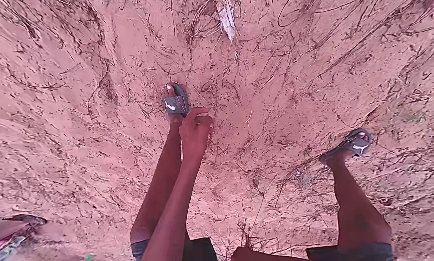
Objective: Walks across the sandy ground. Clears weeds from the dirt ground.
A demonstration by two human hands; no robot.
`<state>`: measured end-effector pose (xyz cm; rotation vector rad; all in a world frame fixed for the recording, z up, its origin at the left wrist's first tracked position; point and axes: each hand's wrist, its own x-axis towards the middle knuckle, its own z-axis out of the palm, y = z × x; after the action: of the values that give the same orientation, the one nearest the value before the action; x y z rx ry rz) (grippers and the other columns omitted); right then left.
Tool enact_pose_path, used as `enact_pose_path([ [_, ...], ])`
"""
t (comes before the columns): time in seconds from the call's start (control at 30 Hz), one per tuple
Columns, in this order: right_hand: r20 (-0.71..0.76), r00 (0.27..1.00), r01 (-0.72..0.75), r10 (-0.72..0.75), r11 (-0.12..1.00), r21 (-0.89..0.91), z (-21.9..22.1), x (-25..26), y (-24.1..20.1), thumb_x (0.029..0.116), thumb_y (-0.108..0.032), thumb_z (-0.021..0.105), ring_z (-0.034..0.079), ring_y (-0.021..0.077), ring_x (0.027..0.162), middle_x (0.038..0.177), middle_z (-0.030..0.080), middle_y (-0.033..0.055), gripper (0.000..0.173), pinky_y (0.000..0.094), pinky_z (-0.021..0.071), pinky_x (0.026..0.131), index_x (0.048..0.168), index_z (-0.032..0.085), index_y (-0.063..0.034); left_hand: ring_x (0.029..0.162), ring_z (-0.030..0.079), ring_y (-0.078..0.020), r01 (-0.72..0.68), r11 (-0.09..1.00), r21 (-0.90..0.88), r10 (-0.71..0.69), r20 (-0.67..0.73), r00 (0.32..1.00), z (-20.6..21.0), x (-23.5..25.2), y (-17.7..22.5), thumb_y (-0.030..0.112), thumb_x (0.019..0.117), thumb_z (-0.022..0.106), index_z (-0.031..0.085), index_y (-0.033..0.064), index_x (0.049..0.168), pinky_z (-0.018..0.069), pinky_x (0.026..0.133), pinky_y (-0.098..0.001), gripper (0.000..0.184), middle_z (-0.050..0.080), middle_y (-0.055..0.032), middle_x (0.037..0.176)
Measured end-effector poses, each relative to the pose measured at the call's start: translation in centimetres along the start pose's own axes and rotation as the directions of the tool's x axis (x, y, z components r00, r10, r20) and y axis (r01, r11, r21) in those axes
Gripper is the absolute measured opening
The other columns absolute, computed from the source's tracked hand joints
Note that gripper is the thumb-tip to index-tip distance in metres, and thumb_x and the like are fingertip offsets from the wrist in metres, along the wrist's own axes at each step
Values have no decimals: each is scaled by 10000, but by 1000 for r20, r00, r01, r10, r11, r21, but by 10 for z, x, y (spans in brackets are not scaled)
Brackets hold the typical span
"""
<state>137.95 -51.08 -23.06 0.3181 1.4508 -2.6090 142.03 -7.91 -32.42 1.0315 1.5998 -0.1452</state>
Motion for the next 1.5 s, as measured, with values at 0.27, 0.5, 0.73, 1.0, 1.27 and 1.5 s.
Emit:
enact_pose_path([
  [0.27, -667, 465, -579, 583, 769, 269, -234, 21, 103, 911, -31, 648, 635, 487, 1151, 1334, 593, 317, 789, 581, 516, 944, 1622, 327, -150, 790, 698, -94, -40, 998, -39, 43, 85, 995, 1, -15, 8, 151, 1038, 511, 632, 88, 1248, 543, 639, -253, 250, 743, -26, 976],
  [0.5, -569, 433, -426, 699, 715, 555, -271, 53, 161, 925, -122, 702, 648, 459, 1152, 1258, 660, 258, 673, 628, 533, 917, 1546, 464, -225, 811, 710, -98, -63, 998, 12, 60, 188, 980, 29, -30, 8, 123, 1010, 522, 631, 79, 1256, 562, 616, -229, 273, 739, -7, 949],
  [0.73, -465, 423, -464, 777, 627, 625, -177, -1, 140, 927, -163, 687, 630, 420, 1218, 1295, 660, 232, 550, 574, 503, 1001, 1456, 548, -104, 805, 704, -119, 26, 980, 198, -60, 165, 984, 47, -15, -18, 135, 1041, 493, 628, 94, 1255, 554, 647, -274, 256, 737, -38, 983],
  [1.0, 79, 727, -518, 682, 469, 715, 21, -19, 114, 998, -294, 641, 579, 409, 1292, 1357, 616, 259, 423, 616, 455, 1045, 1272, 651, 28, 828, 696, -159, 87, 961, 263, -125, 128, 984, 75, -10, -35, 162, 1054, 500, 610, 60, 1294, 555, 703, -347, 283, 731, -93, 1035],
  [1.27, -467, 86, -91, 880, 474, 876, -125, -29, 169, 917, -158, 694, 704, 433, 1039, 1144, 715, 247, 763, 594, 542, 909, 1593, 349, -81, 857, 709, -144, 18, 938, 345, -106, 239, 965, 94, -19, -16, 151, 1042, 493, 615, 88, 1294, 570, 710, -328, 287, 735, -64, 1027],
  [1.5, -217, -27, 687, 976, 176, 705, -265, -14, 244, 906, -244, 788, 604, 380, 1201, 1274, 640, 283, 566, 543, 462, 1040, 1329, 589, 74, 845, 715, -100, -25, 963, 267, -43, 247, 968, 80, -24, 1, 155, 1031, 472, 622, 119, 1246, 568, 660, -241, 264, 748, -7, 1023],
])
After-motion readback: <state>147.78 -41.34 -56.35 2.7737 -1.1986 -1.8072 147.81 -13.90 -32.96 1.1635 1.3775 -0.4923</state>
